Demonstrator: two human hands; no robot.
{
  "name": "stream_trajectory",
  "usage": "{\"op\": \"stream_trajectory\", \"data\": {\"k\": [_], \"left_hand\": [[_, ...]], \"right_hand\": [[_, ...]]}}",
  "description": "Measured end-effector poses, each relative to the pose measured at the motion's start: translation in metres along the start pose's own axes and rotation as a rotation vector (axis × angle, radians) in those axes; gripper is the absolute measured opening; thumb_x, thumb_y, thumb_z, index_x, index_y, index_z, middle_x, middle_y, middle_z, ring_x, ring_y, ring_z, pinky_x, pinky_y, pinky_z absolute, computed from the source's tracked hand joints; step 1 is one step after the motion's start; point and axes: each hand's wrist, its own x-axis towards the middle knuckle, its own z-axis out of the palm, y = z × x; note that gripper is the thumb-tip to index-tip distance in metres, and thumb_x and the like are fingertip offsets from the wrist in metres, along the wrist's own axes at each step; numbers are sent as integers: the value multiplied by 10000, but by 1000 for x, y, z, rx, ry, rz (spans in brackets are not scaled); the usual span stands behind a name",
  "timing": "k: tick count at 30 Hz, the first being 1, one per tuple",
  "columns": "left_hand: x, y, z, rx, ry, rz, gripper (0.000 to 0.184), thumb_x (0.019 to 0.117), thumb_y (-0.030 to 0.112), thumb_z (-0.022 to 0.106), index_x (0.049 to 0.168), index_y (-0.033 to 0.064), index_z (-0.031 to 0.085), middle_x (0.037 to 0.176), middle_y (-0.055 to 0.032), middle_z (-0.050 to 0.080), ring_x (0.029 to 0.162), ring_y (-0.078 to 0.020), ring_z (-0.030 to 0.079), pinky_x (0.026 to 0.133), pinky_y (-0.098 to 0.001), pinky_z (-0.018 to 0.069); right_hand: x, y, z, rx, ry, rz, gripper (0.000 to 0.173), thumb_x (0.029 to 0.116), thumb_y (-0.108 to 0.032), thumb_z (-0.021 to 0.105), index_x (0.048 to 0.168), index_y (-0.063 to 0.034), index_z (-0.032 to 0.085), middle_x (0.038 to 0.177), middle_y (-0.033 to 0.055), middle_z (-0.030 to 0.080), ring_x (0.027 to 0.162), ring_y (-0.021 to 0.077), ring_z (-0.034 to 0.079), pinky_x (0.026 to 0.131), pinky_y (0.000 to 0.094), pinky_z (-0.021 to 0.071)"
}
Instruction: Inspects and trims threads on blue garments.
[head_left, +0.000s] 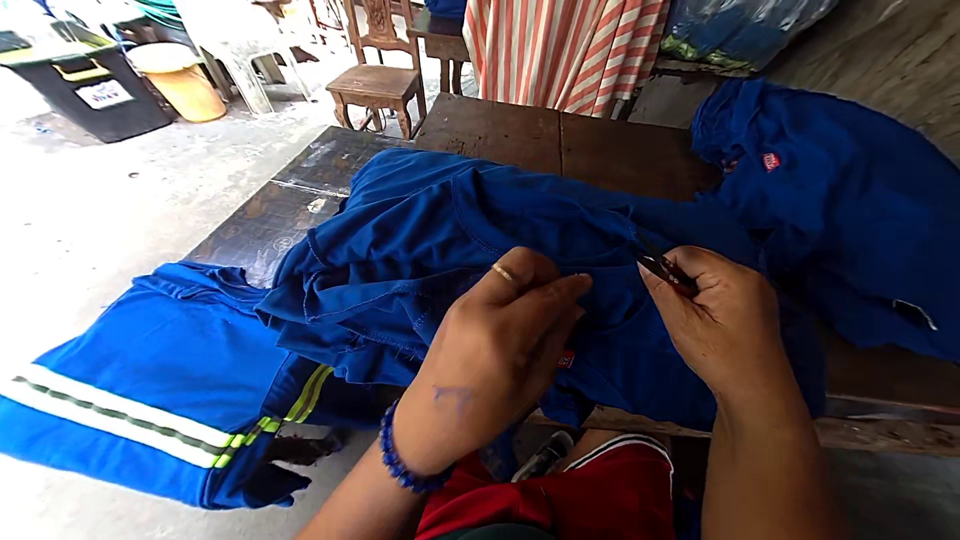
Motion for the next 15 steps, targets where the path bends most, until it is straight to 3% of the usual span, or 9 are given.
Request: {"op": "stream_trajectory", "data": {"k": [4, 7, 10, 12, 15], "left_hand": [[7, -33, 26, 129, -117, -24, 157, 951, 158, 689, 1033, 73, 793, 968, -71, 635, 927, -182, 609, 792, -285, 523], [10, -45, 30, 61, -122, -44, 118, 937, 143, 705, 979, 86, 800, 939, -46, 639, 916, -151, 605, 803, -277, 513], [11, -52, 26, -131, -104, -81, 79, 925, 69, 712, 901, 60, 788, 918, -45, 654, 895, -102, 620, 800, -229, 523], [11, -54, 23, -200, -101, -96, 81, 923, 38, 700, 876, 40, 767, 919, -55, 653, 886, -94, 622, 792, -215, 524], [11, -56, 20, -244, -111, -113, 89, 931, 17, 677, 864, 24, 735, 949, -66, 642, 906, -99, 622, 802, -210, 524]], "right_hand": [[1, 0, -1, 24, -4, 30, 202, 988, -258, 588, 841, -124, 619, 730, -45, 511, 619, 52, 443, 571, 272, 343], [-4, -5, -12, 219, 5, 55, 197, 965, -281, 652, 1085, -127, 626, 862, -60, 586, 688, -16, 531, 597, 161, 441], [-21, -21, -31, 368, 27, -34, 268, 990, -239, 625, 1216, -111, 560, 944, -102, 580, 767, -70, 542, 664, 97, 463], [-33, -28, -31, 358, 74, -106, 218, 1019, -230, 606, 1178, -89, 560, 953, -101, 592, 770, -86, 530, 678, 82, 459], [-47, -32, -11, 292, 123, -145, 231, 988, -216, 676, 1081, -6, 647, 946, -2, 637, 787, -49, 577, 687, 90, 497]]}}
